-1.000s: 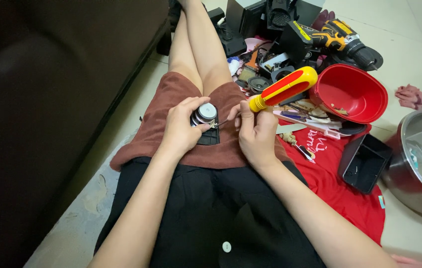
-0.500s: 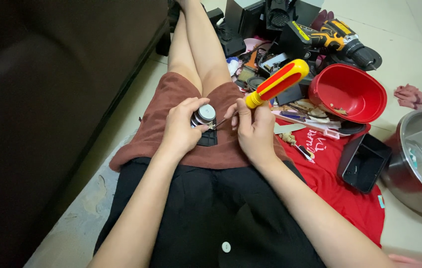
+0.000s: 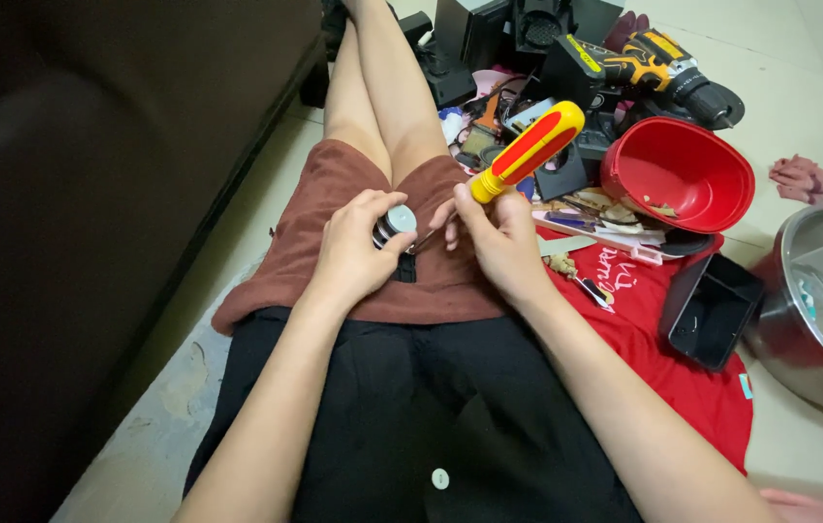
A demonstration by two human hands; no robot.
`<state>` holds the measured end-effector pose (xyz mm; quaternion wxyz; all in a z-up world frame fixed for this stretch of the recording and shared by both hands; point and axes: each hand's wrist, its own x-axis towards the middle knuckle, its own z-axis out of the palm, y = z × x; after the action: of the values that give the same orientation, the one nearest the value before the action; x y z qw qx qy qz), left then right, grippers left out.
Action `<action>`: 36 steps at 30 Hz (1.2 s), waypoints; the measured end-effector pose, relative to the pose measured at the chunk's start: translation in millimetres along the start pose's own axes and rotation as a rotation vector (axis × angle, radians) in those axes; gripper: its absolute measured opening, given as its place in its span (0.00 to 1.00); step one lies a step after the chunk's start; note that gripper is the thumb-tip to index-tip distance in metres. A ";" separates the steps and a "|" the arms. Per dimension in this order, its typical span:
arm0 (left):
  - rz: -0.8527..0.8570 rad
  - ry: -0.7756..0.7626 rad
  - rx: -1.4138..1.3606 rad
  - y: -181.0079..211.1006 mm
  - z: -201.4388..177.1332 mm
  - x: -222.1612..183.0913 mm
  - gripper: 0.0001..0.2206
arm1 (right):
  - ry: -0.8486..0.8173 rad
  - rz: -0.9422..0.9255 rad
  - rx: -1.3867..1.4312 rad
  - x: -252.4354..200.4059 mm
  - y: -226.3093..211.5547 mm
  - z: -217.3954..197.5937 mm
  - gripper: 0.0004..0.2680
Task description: Using a screwdriver to pry a speaker driver out of its housing and then attempting to re-seat it.
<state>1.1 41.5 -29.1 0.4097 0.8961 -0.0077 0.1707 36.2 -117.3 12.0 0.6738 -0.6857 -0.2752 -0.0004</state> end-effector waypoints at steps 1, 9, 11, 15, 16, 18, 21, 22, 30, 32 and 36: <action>0.000 -0.001 0.000 0.0 0.4 -1.2 0.18 | 0.001 0.000 0.000 -0.7 -1.4 -1.4 0.09; -0.080 0.274 0.218 23.2 2.2 -5.0 0.21 | 0.173 0.330 -0.093 14.3 -7.0 -31.9 0.15; -0.141 0.244 0.265 13.4 10.1 -0.2 0.24 | 0.225 0.354 -0.091 14.6 -31.8 -34.3 0.15; -0.277 0.189 0.302 13.5 22.1 0.2 0.29 | 0.335 0.435 -0.114 18.3 -52.1 -56.7 0.17; -0.272 0.186 0.304 16.0 21.6 -0.1 0.29 | 0.341 0.434 -0.112 16.5 -51.5 -62.4 0.17; -0.333 0.223 0.305 21.2 20.7 -0.8 0.31 | 0.359 0.475 -0.158 12.9 -50.2 -73.8 0.12; -0.336 0.248 0.307 32.2 16.4 -2.6 0.31 | 0.335 0.512 -0.269 10.2 -47.5 -75.8 0.08; -0.332 0.245 0.310 31.5 17.3 -2.3 0.31 | 0.340 0.512 -0.265 9.4 -47.2 -75.7 0.08; -0.294 0.230 0.384 17.4 24.4 4.5 0.30 | 0.310 0.569 -0.247 3.7 -44.3 -78.7 0.09; -0.275 0.209 0.395 27.9 19.4 2.9 0.30 | 0.314 0.576 -0.236 2.9 -41.0 -80.1 0.09; -0.333 0.236 0.539 31.6 22.4 3.7 0.34 | 0.297 0.589 -0.225 1.3 -42.9 -79.8 0.09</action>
<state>6.5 4.5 -18.4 0.1782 0.9352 0.2317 0.2001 50.6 -193.2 59.5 0.5979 -0.7981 0.0375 0.0641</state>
